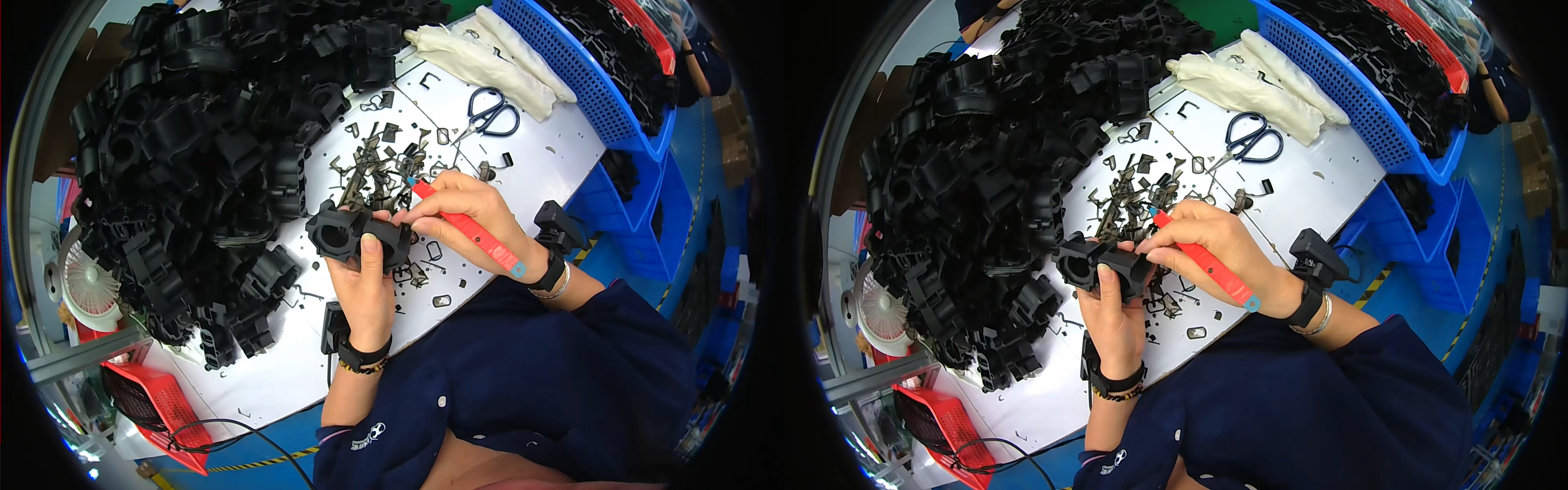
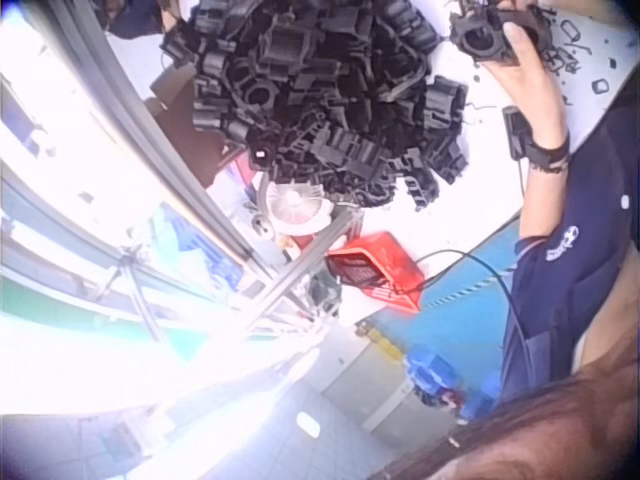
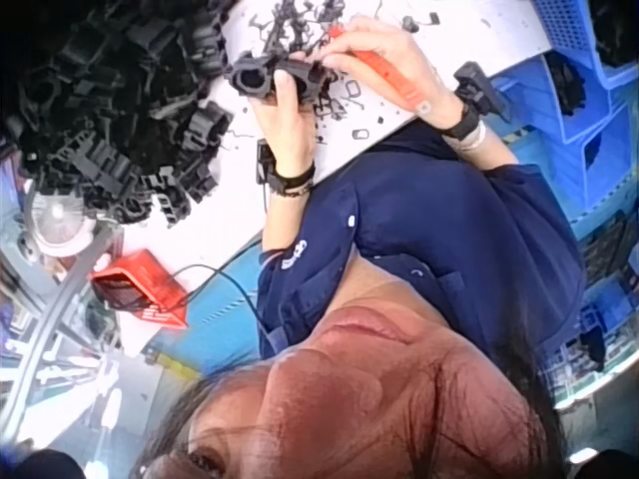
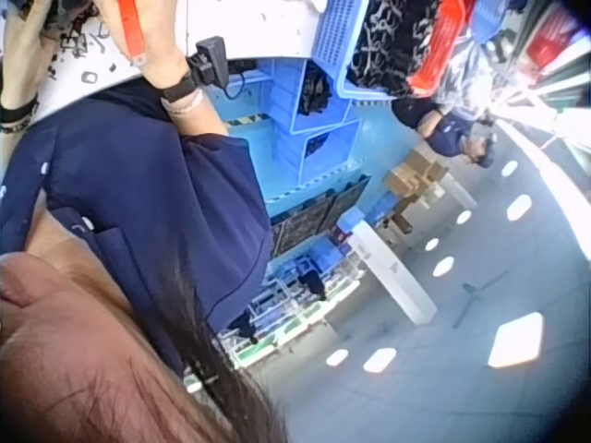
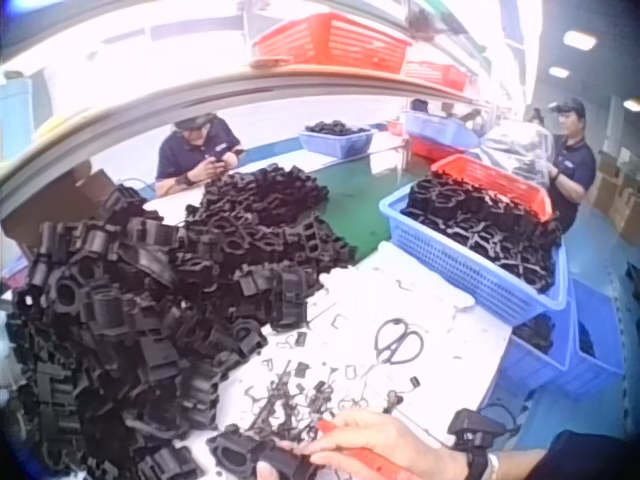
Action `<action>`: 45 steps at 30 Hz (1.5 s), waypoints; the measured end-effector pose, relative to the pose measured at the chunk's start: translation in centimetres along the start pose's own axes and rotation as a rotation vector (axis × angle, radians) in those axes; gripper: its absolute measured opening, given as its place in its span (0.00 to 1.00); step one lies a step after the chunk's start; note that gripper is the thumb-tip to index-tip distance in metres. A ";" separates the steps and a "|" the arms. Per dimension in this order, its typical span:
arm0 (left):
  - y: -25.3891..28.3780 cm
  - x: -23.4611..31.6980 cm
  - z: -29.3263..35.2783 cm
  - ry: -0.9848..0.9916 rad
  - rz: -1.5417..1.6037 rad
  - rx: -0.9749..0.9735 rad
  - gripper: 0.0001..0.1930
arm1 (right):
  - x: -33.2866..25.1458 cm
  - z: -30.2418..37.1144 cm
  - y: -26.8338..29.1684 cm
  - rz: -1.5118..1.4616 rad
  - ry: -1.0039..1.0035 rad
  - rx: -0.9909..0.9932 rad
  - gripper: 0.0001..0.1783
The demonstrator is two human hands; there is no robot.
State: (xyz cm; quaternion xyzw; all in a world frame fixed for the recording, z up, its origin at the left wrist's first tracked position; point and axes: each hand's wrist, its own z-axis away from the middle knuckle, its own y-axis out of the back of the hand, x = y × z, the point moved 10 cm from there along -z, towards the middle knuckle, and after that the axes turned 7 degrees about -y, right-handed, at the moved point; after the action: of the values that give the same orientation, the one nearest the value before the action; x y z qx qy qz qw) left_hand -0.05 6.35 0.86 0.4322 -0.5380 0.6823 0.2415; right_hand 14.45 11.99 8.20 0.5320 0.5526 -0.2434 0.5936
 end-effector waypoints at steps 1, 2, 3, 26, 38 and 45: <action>0.2 -0.1 0.0 0.001 -0.002 -0.001 0.21 | -0.1 0.0 0.1 0.018 -0.005 0.016 0.07; 0.4 -0.2 -0.1 -0.008 -0.029 -0.025 0.22 | 0.0 0.0 0.1 0.017 -0.005 0.018 0.07; 0.3 -0.1 -0.1 -0.017 -0.055 -0.049 0.22 | 0.1 0.0 0.1 0.013 -0.010 0.016 0.09; -0.9 -0.2 0.1 0.023 0.048 -0.075 0.24 | 3.5 0.4 -0.9 -0.855 -0.301 -0.146 0.09; -0.5 1.0 0.1 -0.089 -0.135 -0.032 0.30 | 0.9 0.4 -0.9 -0.275 -0.214 -0.071 0.09; -1.5 1.7 0.3 -0.170 -0.209 -0.084 0.29 | 2.2 1.3 -2.3 -0.495 -0.339 -0.191 0.07</action>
State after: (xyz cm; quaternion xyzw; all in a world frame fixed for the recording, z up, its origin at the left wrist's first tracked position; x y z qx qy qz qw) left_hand 0.33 6.28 3.13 0.5314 -0.5369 0.5912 0.2827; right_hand 13.52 10.72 5.08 0.2749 0.5788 -0.4130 0.6472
